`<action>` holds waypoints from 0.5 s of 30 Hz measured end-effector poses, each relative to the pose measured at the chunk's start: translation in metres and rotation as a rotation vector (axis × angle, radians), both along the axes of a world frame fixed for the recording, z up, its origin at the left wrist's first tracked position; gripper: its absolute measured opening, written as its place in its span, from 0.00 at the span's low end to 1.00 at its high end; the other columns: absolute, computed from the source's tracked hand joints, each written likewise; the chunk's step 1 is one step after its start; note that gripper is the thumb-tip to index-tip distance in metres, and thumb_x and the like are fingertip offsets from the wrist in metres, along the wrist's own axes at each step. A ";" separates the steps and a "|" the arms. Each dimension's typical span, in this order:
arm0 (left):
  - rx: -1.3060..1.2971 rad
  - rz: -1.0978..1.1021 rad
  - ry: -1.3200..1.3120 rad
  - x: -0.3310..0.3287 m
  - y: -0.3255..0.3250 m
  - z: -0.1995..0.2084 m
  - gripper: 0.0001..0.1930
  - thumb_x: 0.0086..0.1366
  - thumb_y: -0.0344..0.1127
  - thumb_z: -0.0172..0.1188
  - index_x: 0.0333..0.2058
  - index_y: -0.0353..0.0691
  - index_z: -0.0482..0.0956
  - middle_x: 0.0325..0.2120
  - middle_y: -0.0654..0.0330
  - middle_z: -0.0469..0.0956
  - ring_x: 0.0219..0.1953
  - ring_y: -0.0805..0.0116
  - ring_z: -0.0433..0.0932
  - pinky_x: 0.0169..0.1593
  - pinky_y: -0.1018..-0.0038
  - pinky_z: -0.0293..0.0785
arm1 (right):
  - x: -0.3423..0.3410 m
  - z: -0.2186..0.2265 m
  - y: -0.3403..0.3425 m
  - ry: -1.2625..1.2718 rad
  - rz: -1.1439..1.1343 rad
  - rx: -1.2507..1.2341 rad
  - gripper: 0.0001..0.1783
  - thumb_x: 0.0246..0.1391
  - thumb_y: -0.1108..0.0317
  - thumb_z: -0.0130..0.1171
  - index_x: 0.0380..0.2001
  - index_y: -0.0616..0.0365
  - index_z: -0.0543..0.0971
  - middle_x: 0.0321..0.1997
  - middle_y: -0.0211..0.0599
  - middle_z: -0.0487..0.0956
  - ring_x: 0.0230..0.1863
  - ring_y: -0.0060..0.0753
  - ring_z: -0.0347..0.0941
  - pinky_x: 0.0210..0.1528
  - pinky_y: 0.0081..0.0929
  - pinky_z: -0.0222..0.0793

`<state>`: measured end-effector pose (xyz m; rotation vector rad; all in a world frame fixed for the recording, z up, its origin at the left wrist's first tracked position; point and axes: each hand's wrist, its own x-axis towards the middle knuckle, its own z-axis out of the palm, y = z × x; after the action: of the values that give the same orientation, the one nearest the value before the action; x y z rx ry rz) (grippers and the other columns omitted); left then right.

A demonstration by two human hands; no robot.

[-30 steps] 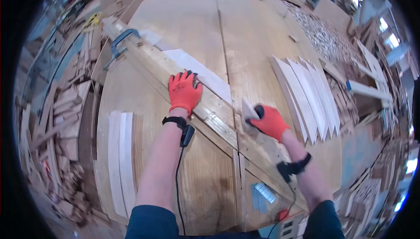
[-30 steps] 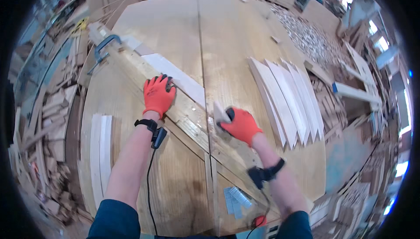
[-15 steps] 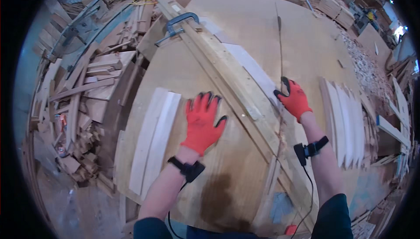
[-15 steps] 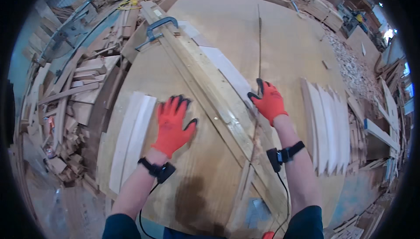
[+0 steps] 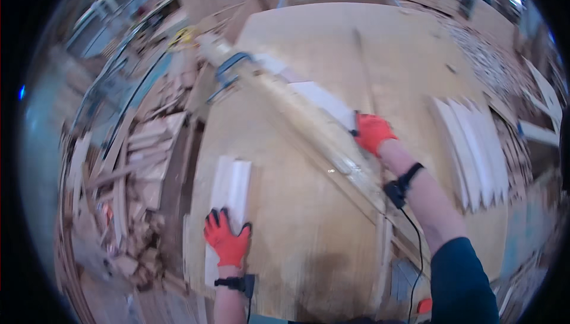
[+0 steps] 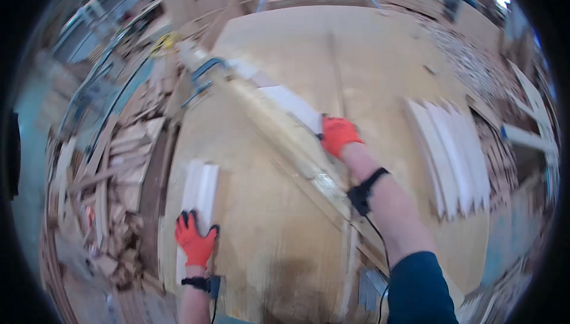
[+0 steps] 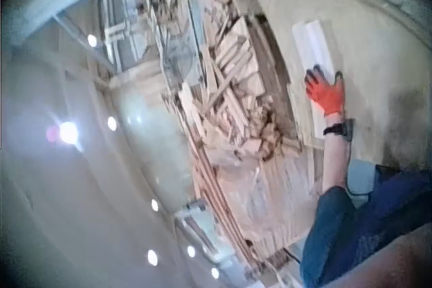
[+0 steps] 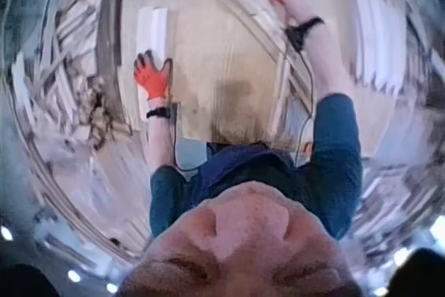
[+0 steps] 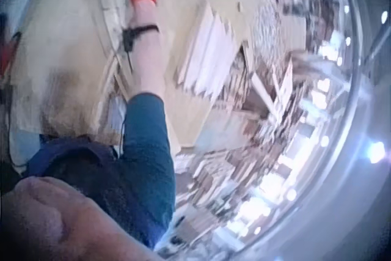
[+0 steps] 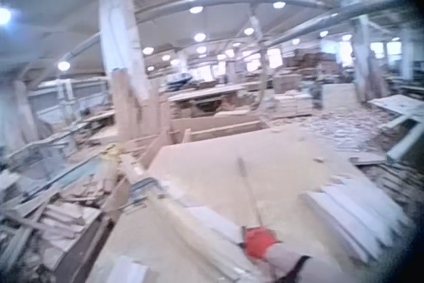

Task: The person uses a circular saw to cut thin wooden planks on a large workbench. They guide the planks through the saw blade one by one, wearing red gloves for safety, and stack the cut pieces to the side.

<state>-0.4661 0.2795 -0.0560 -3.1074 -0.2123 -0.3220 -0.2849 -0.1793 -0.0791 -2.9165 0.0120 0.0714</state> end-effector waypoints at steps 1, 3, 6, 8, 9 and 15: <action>-0.073 -0.063 -0.012 -0.001 0.007 0.002 0.44 0.48 0.55 0.73 0.63 0.43 0.71 0.65 0.43 0.65 0.67 0.38 0.60 0.69 0.45 0.54 | 0.005 0.000 0.003 0.075 0.002 -0.018 0.33 0.57 0.56 0.61 0.62 0.62 0.70 0.47 0.48 0.82 0.50 0.49 0.80 0.52 0.44 0.76; -0.107 -0.053 0.020 -0.007 0.017 0.003 0.43 0.48 0.53 0.74 0.62 0.39 0.72 0.65 0.46 0.67 0.66 0.41 0.62 0.69 0.48 0.56 | 0.001 0.000 0.008 0.008 0.048 -0.208 0.31 0.54 0.57 0.63 0.59 0.61 0.72 0.43 0.48 0.84 0.48 0.46 0.81 0.51 0.44 0.76; -0.237 -0.105 0.023 -0.008 0.045 -0.002 0.39 0.51 0.49 0.73 0.59 0.31 0.75 0.60 0.42 0.73 0.65 0.39 0.66 0.68 0.52 0.61 | -0.036 0.021 -0.012 0.107 0.028 -0.124 0.31 0.54 0.56 0.62 0.58 0.60 0.73 0.47 0.49 0.82 0.51 0.46 0.80 0.51 0.44 0.76; -0.267 -0.124 0.034 0.001 0.047 -0.001 0.37 0.54 0.47 0.72 0.58 0.30 0.75 0.58 0.41 0.74 0.63 0.40 0.68 0.67 0.54 0.63 | -0.062 0.004 -0.032 0.046 -0.045 -0.118 0.35 0.51 0.52 0.65 0.60 0.58 0.73 0.51 0.48 0.79 0.53 0.48 0.76 0.52 0.45 0.74; -0.264 -0.121 0.048 0.003 0.049 -0.002 0.35 0.55 0.45 0.70 0.58 0.30 0.76 0.58 0.41 0.75 0.63 0.41 0.70 0.67 0.55 0.64 | -0.075 0.001 -0.037 -0.008 -0.046 -0.123 0.35 0.51 0.51 0.65 0.60 0.57 0.73 0.52 0.47 0.78 0.54 0.48 0.75 0.52 0.45 0.74; -0.321 -0.096 0.105 0.012 0.053 0.009 0.32 0.56 0.41 0.67 0.57 0.27 0.75 0.57 0.39 0.75 0.63 0.43 0.70 0.66 0.57 0.66 | -0.117 0.030 -0.078 -0.019 -0.129 -0.146 0.33 0.52 0.55 0.64 0.60 0.54 0.72 0.53 0.50 0.75 0.55 0.48 0.73 0.52 0.49 0.73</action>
<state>-0.4536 0.3326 -0.0466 -3.4471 -0.1234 -0.1358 -0.4020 -0.2576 -0.0493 -3.0534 0.2112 0.0217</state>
